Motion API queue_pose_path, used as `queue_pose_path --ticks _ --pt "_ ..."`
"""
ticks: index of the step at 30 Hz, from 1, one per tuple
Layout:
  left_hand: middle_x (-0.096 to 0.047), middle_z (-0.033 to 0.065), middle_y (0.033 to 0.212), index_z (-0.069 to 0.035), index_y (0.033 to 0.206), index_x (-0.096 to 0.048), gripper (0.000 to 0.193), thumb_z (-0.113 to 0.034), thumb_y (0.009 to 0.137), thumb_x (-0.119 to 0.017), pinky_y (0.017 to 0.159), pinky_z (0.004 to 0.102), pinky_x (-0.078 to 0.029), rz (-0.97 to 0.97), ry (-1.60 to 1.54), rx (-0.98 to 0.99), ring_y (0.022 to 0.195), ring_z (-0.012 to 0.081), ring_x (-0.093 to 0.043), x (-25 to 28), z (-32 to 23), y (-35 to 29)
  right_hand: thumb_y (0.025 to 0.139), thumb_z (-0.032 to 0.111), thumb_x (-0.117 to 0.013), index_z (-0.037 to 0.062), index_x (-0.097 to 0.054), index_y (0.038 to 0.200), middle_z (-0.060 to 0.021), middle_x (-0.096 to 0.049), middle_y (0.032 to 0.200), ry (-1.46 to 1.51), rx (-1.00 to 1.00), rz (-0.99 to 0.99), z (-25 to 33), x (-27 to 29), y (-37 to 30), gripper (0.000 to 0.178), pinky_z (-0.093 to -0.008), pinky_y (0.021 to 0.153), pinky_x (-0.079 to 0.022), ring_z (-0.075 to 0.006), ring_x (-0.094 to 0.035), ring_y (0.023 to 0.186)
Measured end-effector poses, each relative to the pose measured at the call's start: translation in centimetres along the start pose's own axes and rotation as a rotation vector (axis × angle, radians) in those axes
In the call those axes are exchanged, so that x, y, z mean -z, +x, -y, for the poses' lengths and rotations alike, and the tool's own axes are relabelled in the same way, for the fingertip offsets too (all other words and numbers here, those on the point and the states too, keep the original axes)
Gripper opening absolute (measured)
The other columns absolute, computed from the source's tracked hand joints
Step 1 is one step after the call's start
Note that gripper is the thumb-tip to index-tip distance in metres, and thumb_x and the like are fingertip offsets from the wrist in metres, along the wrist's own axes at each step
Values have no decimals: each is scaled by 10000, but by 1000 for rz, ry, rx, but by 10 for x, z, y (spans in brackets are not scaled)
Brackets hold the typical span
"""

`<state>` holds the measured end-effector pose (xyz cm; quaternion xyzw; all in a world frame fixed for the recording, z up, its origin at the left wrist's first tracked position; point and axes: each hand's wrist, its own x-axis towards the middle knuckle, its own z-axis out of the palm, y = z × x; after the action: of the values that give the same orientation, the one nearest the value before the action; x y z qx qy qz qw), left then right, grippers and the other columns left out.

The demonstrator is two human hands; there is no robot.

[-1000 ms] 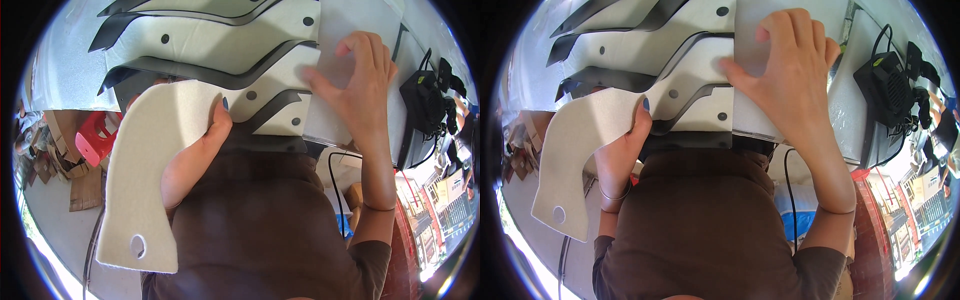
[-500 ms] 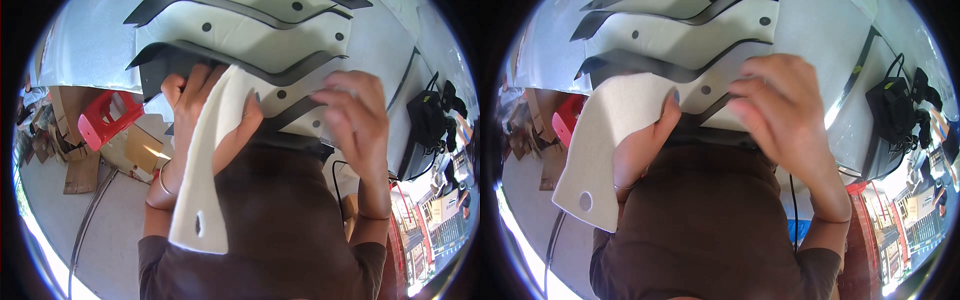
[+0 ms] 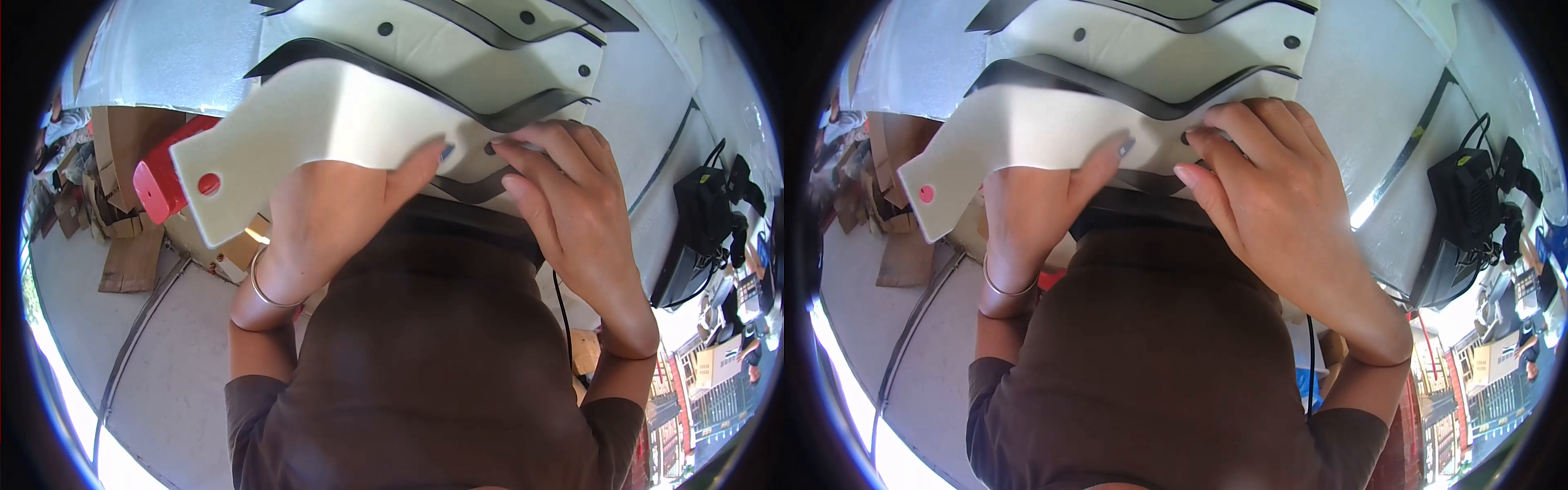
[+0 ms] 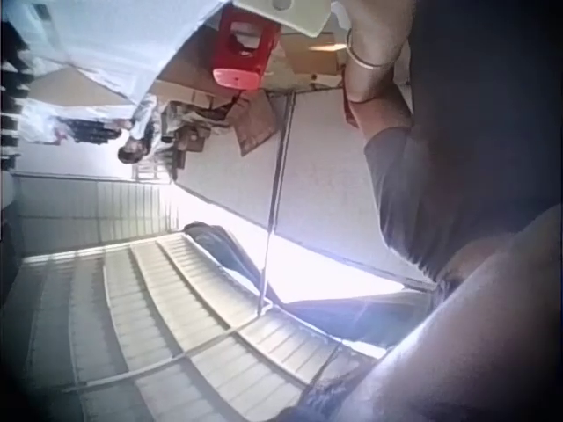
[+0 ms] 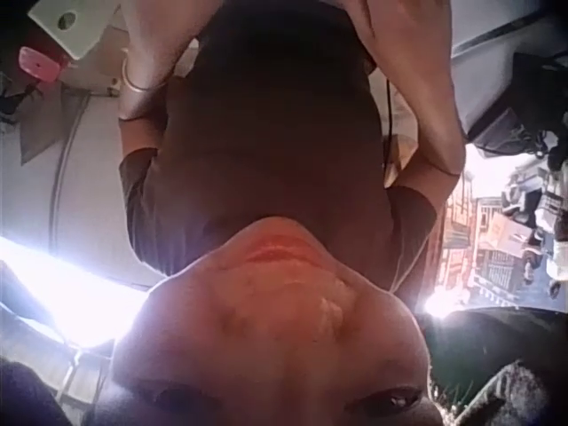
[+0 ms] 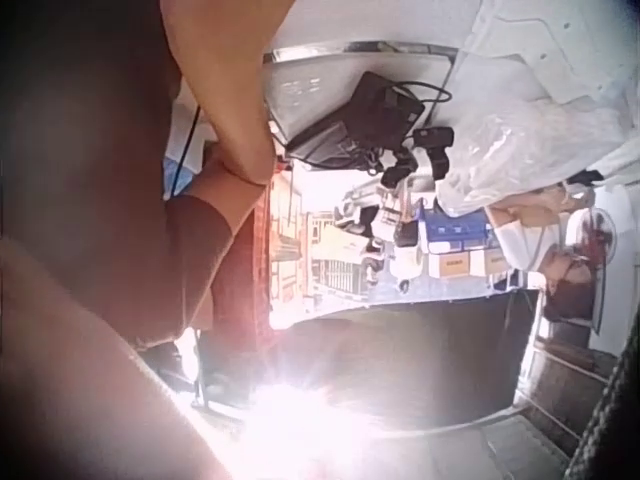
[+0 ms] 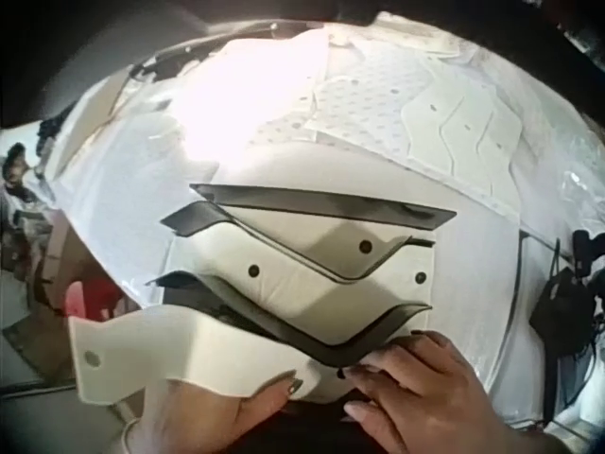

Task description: Assembling white foam inserts into black plastic components at a factory workstation.

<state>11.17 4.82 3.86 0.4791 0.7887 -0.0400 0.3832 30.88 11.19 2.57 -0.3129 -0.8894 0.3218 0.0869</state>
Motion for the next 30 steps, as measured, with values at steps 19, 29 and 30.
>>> queue_pose_path --ticks 19,29,30 --pt "-571 49 1015 -84 950 -628 337 -346 740 -658 798 347 -268 -858 -43 -562 908 185 -490 16 108 27 622 27 -769 57 -618 801 -62 -543 939 -235 190 -235 41 -13 97 237 -342 765 -412 -233 -512 876" --pt "-557 26 931 -104 798 -563 265 -340 771 -678 812 304 -233 -684 -328 -427 881 134 -470 18 137 41 584 68 -792 114 -629 759 -10 -514 983 -496 5 -52 74 -22 113 243 -346 800 -356 -215 -471 888" --pt "-553 26 930 -105 781 -566 249 -328 776 -676 813 302 -232 -670 -300 -419 879 133 -470 19 138 41 593 76 -791 120 -635 763 -9 -523 1030 -561 127 -113 62 -28 113 235 -350 817 -350 -220 -479 931"
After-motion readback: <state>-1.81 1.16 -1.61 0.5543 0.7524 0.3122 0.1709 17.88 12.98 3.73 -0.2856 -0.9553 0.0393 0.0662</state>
